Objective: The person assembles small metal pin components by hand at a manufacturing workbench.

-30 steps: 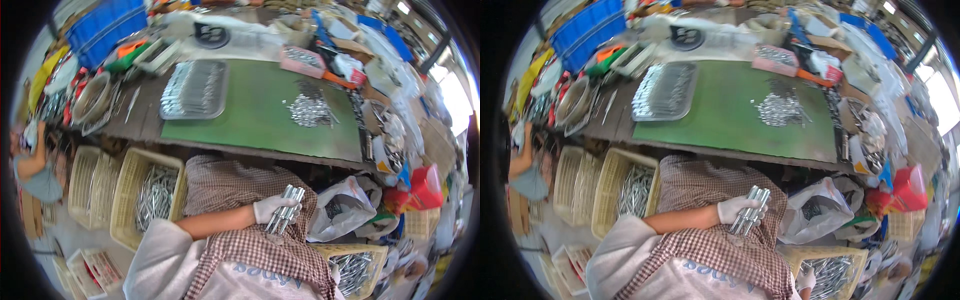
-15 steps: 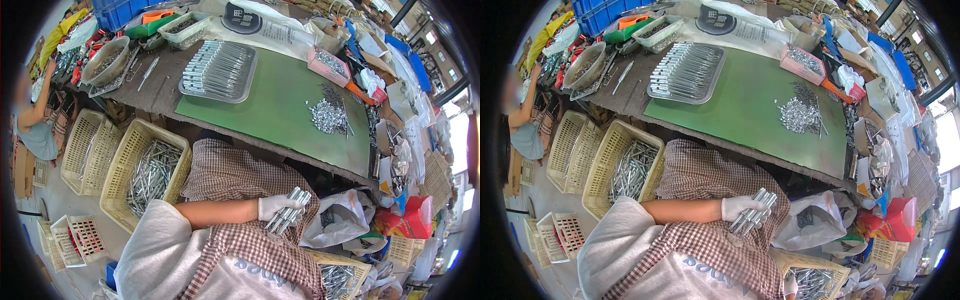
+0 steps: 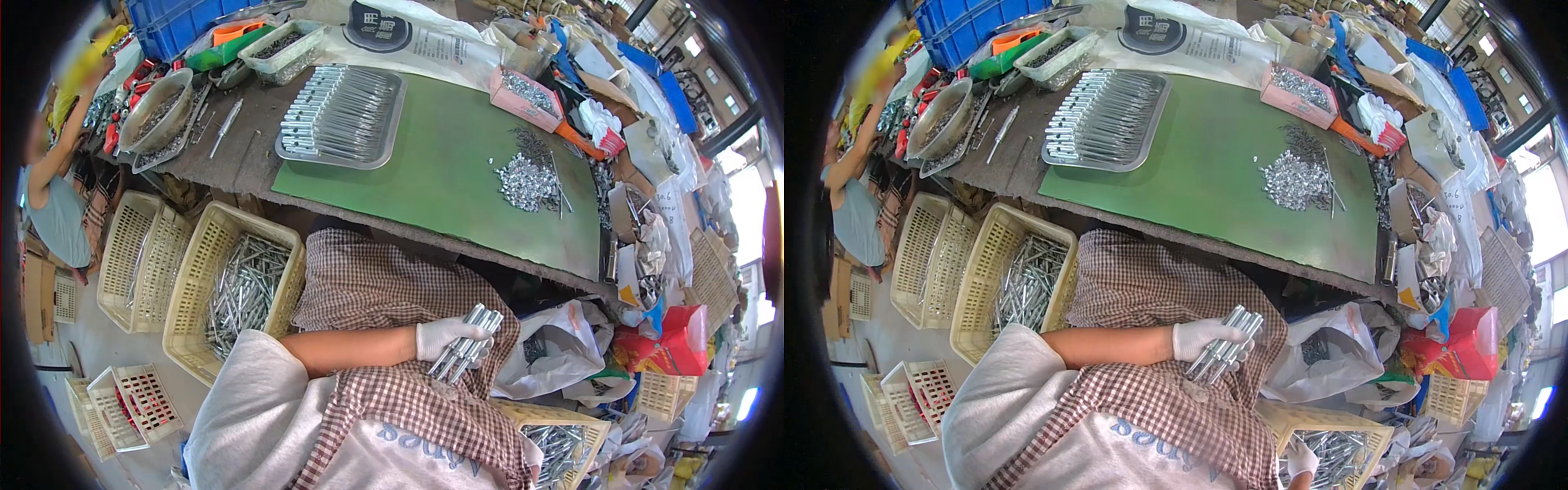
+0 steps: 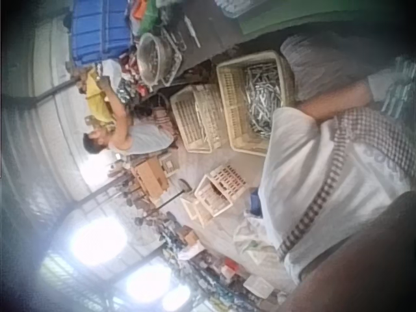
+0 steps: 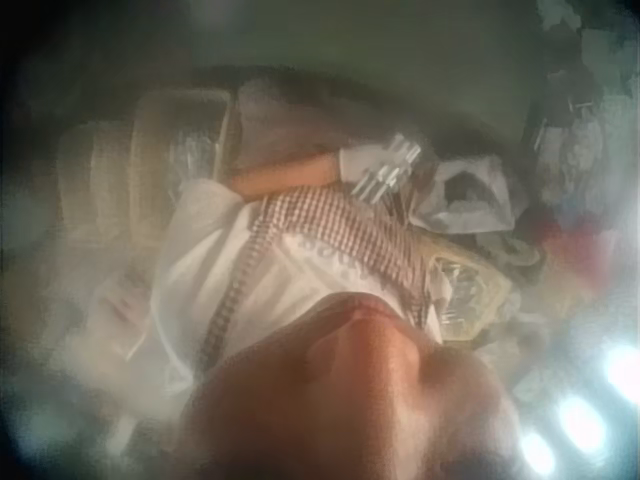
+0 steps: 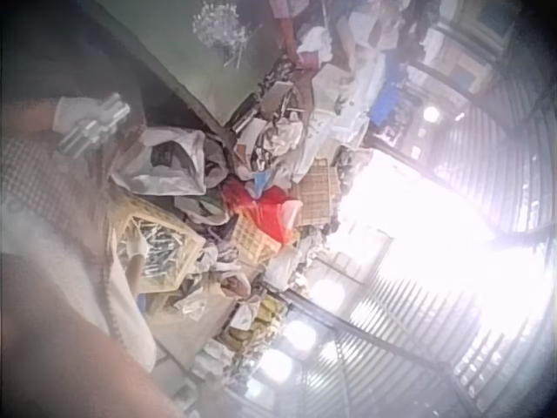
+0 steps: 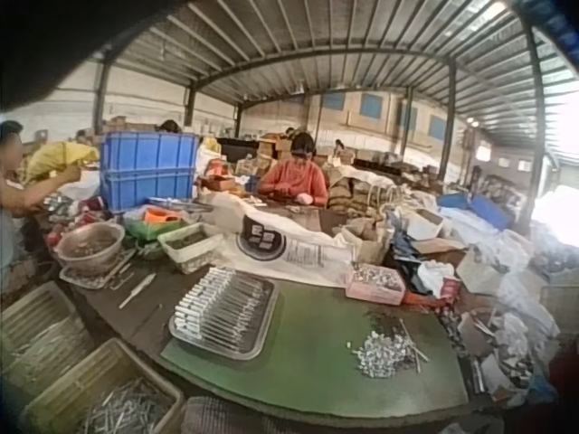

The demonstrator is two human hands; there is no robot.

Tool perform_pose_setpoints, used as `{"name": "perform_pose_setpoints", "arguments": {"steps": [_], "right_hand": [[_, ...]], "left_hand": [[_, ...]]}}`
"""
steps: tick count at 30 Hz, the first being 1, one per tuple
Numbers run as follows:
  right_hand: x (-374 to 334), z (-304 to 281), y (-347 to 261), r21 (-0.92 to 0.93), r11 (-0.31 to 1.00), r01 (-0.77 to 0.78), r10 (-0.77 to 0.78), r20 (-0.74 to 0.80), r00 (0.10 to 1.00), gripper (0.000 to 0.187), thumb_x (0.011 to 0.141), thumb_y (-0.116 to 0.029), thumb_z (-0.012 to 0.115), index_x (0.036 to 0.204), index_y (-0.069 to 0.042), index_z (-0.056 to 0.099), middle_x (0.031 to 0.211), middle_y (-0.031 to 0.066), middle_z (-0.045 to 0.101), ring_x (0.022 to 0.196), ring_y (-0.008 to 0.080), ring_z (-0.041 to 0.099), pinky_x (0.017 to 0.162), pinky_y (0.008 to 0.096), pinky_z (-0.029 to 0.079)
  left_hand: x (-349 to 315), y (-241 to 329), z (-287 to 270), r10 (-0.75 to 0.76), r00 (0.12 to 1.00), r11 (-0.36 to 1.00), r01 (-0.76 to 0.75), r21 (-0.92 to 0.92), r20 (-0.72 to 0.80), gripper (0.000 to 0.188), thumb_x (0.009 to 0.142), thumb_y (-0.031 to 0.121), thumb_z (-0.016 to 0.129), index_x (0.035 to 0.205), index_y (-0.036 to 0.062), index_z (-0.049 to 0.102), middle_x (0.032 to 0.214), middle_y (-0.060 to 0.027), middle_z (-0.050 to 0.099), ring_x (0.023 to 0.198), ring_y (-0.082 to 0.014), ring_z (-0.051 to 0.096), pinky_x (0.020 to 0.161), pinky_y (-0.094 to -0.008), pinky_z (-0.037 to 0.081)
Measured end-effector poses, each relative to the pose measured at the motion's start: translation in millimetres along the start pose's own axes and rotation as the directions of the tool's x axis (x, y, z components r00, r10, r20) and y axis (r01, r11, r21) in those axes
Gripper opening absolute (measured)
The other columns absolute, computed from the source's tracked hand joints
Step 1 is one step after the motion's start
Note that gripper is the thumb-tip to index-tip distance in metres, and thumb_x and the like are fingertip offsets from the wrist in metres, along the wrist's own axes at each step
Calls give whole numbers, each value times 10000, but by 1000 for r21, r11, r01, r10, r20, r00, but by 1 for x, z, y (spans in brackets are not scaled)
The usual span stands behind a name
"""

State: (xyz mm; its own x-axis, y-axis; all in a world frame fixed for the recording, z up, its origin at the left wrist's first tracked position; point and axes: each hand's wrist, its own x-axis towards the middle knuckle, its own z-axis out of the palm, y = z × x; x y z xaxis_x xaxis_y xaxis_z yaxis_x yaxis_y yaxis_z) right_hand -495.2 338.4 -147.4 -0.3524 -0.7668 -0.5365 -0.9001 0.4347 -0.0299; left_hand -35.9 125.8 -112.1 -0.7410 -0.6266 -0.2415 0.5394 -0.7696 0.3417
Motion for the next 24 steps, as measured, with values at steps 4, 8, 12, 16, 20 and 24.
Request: {"name": "perform_pose_setpoints", "arguments": {"steps": [4, 8, 12, 16, 20, 24], "right_hand": [[4, -34, 28, 157, 987, 28, -50, 141, 989, 350, 855, -292, 652, 1098, -54, 734, 778, 144, 715, 721, 233, 684, 681, 390, 521], [21, -83, 157, -343, 939, -12, -2, -40, 999, 334, 871, -338, 628, 1025, -69, 751, 907, 177, 734, 841, 325, 722, 747, 422, 553], [-34, -201, -10, 21, 979, 201, -151, -585, 797, 309, 971, -181, 560, 1224, -7, 588, 1043, 242, 678, 931, 374, 670, 818, 420, 501], [-83, -248, -196, 337, 800, 496, -251, -563, 787, 297, 905, -79, 614, 1184, 23, 612, 986, 188, 702, 868, 267, 691, 797, 344, 527], [-26, -253, -306, 3, 259, 966, -965, -36, 259, 378, 844, -64, 694, 1211, 3, 631, 954, 126, 730, 866, 175, 716, 759, 314, 549], [-10, -220, -419, 153, 581, 799, -809, 210, 548, 465, 796, -181, 765, 1231, -83, 635, 971, 166, 717, 827, 310, 701, 721, 364, 554]], "left_hand": [[-3, -1, -4, -3, 1000, 1000, 4, -16, 31, 326, 963, 249, 675, 1192, 29, 601, 1049, -73, 680, 890, -175, 697, 729, -343, 637], [4, -1, 1, -17, 999, 997, 20, -76, 37, 318, 961, 229, 671, 1206, 40, 595, 1040, -69, 674, 875, -175, 695, 729, -344, 636], [-5, -7, -11, 54, 999, 984, -54, -171, -4, 276, 962, 200, 666, 1171, 28, 611, 1041, -77, 679, 895, -181, 694, 763, -394, 636], [4, 1, 2, -37, 999, 996, 35, -82, -30, 247, 964, 205, 671, 1145, 42, 630, 1033, -88, 691, 867, -190, 702, 758, -394, 638], [2, -7, -6, 22, 999, 998, -25, -63, -47, 346, 985, 306, 650, 1203, 40, 614, 1024, -99, 696, 873, -194, 712, 774, -405, 640], [-10, -12, -19, 122, 969, 987, -94, -133, 217, 597, 995, 463, 586, 1425, 73, 444, 1171, -98, 636, 1024, -208, 684, 888, -433, 607]]}}
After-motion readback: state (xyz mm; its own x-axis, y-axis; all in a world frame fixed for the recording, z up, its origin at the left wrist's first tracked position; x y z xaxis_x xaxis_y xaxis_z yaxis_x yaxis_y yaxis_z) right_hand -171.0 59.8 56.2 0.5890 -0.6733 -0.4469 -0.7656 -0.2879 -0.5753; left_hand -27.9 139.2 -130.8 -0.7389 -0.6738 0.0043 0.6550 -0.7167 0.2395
